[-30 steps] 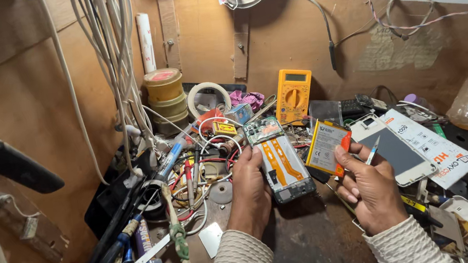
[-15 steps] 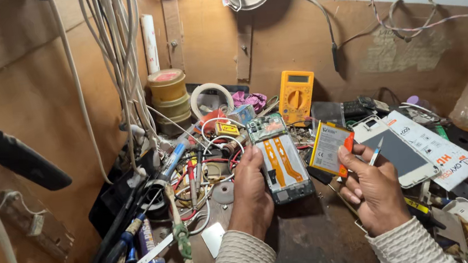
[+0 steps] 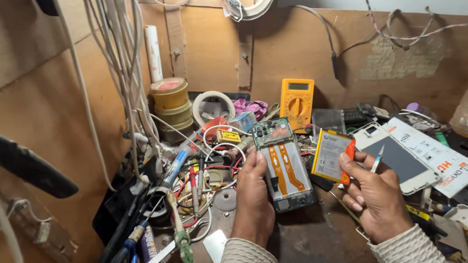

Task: The person removes the old battery from a disassembled smartphone, then installs a new battery and reconnects the internal ribbon cable. The person uses a plastic pry tool and a screwdriver to manipulate the battery and connectors.

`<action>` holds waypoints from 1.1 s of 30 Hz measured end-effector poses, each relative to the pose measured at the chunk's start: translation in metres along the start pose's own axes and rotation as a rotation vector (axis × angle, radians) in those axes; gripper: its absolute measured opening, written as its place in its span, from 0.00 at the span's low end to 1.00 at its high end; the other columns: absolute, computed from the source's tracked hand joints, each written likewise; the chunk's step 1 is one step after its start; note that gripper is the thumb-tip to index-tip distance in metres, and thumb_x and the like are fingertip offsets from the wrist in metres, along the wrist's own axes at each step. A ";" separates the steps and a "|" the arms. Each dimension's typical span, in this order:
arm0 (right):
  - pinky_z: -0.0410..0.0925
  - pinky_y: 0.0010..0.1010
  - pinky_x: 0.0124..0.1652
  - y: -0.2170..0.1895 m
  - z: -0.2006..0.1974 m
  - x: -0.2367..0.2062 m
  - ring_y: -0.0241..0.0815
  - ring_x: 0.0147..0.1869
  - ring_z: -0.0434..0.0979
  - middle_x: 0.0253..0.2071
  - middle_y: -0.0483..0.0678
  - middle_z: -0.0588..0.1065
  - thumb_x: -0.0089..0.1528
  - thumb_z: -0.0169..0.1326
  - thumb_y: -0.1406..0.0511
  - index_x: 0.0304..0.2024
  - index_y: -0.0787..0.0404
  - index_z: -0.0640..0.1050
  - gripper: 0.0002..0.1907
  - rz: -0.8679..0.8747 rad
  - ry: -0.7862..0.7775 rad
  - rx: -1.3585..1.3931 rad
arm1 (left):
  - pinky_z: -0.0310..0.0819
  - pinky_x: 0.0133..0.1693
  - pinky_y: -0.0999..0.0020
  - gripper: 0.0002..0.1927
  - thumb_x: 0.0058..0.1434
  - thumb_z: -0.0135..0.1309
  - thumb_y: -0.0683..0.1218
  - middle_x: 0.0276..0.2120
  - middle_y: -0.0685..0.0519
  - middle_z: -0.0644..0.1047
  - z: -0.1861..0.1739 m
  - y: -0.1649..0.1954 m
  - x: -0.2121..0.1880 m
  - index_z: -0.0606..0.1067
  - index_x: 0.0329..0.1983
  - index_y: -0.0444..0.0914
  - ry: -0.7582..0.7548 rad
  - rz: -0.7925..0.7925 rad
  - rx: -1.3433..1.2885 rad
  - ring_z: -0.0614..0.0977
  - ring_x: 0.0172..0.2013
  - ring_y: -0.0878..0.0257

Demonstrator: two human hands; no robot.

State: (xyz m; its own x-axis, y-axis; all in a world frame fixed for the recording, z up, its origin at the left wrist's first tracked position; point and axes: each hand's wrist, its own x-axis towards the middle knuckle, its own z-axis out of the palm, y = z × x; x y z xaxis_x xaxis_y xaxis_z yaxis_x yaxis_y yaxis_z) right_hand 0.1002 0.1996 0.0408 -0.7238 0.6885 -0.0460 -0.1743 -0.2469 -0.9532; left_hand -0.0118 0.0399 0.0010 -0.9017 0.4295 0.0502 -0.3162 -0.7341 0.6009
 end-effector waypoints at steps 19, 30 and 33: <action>0.49 0.24 0.15 -0.002 0.000 -0.002 0.27 0.14 0.51 0.25 0.41 0.70 0.61 0.59 0.64 0.47 0.61 0.72 0.14 -0.052 0.049 -0.054 | 0.76 0.48 0.66 0.17 0.71 0.42 0.45 0.45 0.48 0.82 -0.005 -0.007 0.003 0.76 0.53 0.32 -0.039 0.008 -0.003 0.82 0.43 0.62; 0.48 0.24 0.14 -0.003 0.004 -0.006 0.26 0.13 0.49 0.26 0.43 0.74 0.61 0.58 0.66 0.45 0.61 0.72 0.12 -0.079 0.030 -0.107 | 0.76 0.48 0.65 0.19 0.73 0.40 0.49 0.44 0.46 0.82 -0.006 -0.006 0.003 0.77 0.51 0.31 0.028 -0.034 -0.018 0.83 0.42 0.61; 0.48 0.24 0.14 -0.003 0.005 -0.007 0.26 0.14 0.49 0.26 0.43 0.74 0.62 0.58 0.65 0.45 0.63 0.73 0.12 -0.081 0.035 -0.143 | 0.77 0.48 0.64 0.21 0.73 0.39 0.52 0.45 0.48 0.82 -0.001 -0.001 0.000 0.76 0.53 0.33 0.013 -0.047 -0.060 0.83 0.43 0.60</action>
State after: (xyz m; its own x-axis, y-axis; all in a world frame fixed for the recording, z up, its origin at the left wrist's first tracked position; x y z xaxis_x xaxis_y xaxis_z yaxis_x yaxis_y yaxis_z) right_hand 0.1028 0.1923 0.0452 -0.6871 0.7261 0.0244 -0.1320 -0.0917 -0.9870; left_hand -0.0119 0.0402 -0.0006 -0.8891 0.4575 0.0120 -0.3751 -0.7434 0.5538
